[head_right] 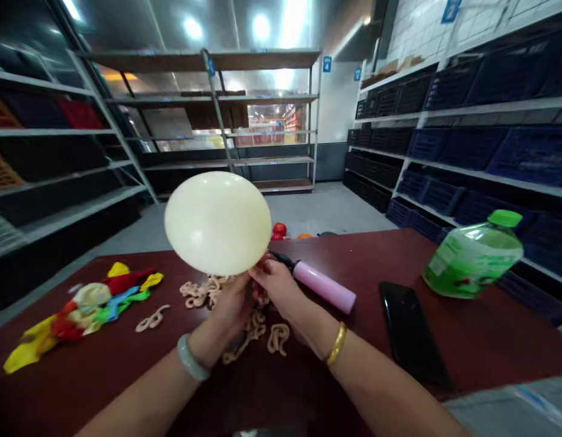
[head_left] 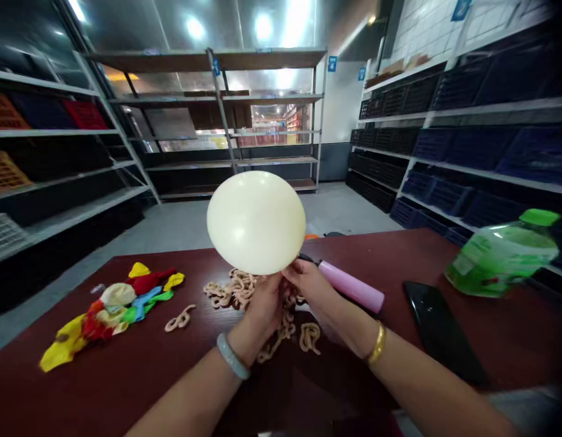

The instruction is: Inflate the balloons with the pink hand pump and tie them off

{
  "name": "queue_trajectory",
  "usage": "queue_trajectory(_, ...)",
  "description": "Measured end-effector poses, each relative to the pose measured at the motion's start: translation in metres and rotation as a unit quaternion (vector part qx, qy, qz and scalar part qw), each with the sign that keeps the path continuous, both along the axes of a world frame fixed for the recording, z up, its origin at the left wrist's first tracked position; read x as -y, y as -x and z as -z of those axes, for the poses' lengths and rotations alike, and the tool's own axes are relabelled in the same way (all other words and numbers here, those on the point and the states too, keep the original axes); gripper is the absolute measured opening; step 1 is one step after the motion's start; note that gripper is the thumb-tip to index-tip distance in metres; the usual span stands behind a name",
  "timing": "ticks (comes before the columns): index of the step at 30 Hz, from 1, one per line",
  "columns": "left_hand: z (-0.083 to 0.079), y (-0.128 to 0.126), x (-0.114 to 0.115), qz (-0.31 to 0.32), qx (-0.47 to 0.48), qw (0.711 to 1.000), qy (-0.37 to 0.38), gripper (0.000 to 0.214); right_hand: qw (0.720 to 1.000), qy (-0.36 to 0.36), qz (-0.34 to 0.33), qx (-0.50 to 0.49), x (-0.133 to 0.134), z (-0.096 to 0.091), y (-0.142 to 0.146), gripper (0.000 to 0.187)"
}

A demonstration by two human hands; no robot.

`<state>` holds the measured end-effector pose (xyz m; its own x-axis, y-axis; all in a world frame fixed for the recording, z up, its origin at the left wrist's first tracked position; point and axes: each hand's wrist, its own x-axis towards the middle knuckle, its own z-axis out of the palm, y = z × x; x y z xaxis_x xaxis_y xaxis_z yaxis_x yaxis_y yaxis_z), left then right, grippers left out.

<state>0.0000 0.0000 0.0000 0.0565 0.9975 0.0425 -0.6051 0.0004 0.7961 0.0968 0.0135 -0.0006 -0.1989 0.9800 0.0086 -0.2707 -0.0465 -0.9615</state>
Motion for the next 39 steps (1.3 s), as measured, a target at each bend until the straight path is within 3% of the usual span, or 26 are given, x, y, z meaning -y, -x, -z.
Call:
queue_trajectory(8, -0.018, 0.007, 0.004, 0.101, 0.061, 0.993, -0.002, 0.034, 0.993, -0.009, -0.042, -0.108, 0.013, -0.015, -0.008, 0.024)
queue_trajectory(12, -0.019, 0.009, 0.003, 0.096, 0.111, 0.989, 0.003, 0.031, 0.99, 0.003, -0.064, -0.129, 0.011, -0.014, -0.007, 0.024)
queue_trajectory(14, -0.019, 0.008, 0.003, 0.069, 0.137, 0.988, 0.014, 0.029, 0.992, -0.022, -0.062, -0.108, 0.01, -0.01, -0.007, 0.026)
queue_trajectory(17, -0.019, 0.009, 0.003, 0.045, 0.161, 0.985, 0.029, 0.027, 0.992, -0.125, -0.024, 0.005, 0.008, -0.004, -0.009, 0.024)
queue_trajectory(19, -0.018, 0.01, 0.002, 0.042, 0.171, 0.984, 0.037, 0.026, 0.965, -0.234, 0.009, 0.12, 0.005, -0.002, -0.012, 0.023)
queue_trajectory(21, -0.019, 0.012, 0.0, 0.042, 0.178, 0.982, 0.042, 0.025, 0.91, -0.346, 0.047, 0.225, 0.003, -0.004, -0.015, 0.021)
queue_trajectory(23, -0.021, 0.019, -0.005, 0.028, 0.178, 0.983, 0.039, 0.024, 0.852, -0.416, 0.075, 0.309, -0.001, -0.008, -0.015, 0.019)
queue_trajectory(25, -0.026, 0.033, -0.014, -0.01, 0.176, 0.984, 0.024, 0.023, 0.806, -0.426, 0.071, 0.405, -0.005, -0.015, -0.011, 0.022)
queue_trajectory(29, -0.037, 0.086, -0.04, -0.157, 0.167, 0.972, -0.054, 0.022, 0.724, -0.368, 0.03, 0.582, -0.015, -0.031, 0.016, 0.025)
queue_trajectory(31, -0.039, 0.112, -0.052, -0.262, 0.132, 0.952, -0.083, 0.021, 0.708, -0.348, 0.001, 0.614, -0.02, -0.035, 0.039, 0.022)
queue_trajectory(34, -0.035, 0.135, -0.062, -0.351, 0.056, 0.932, -0.075, 0.024, 0.69, -0.303, -0.016, 0.657, -0.029, -0.033, 0.074, 0.018)
queue_trajectory(36, -0.03, 0.139, -0.064, -0.354, 0.031, 0.932, -0.068, 0.027, 0.7, -0.268, -0.029, 0.661, -0.033, -0.028, 0.089, 0.013)
queue_trajectory(39, -0.026, 0.138, -0.063, -0.293, 0.041, 0.953, -0.063, 0.03, 0.731, -0.255, -0.039, 0.631, -0.037, -0.023, 0.093, 0.008)
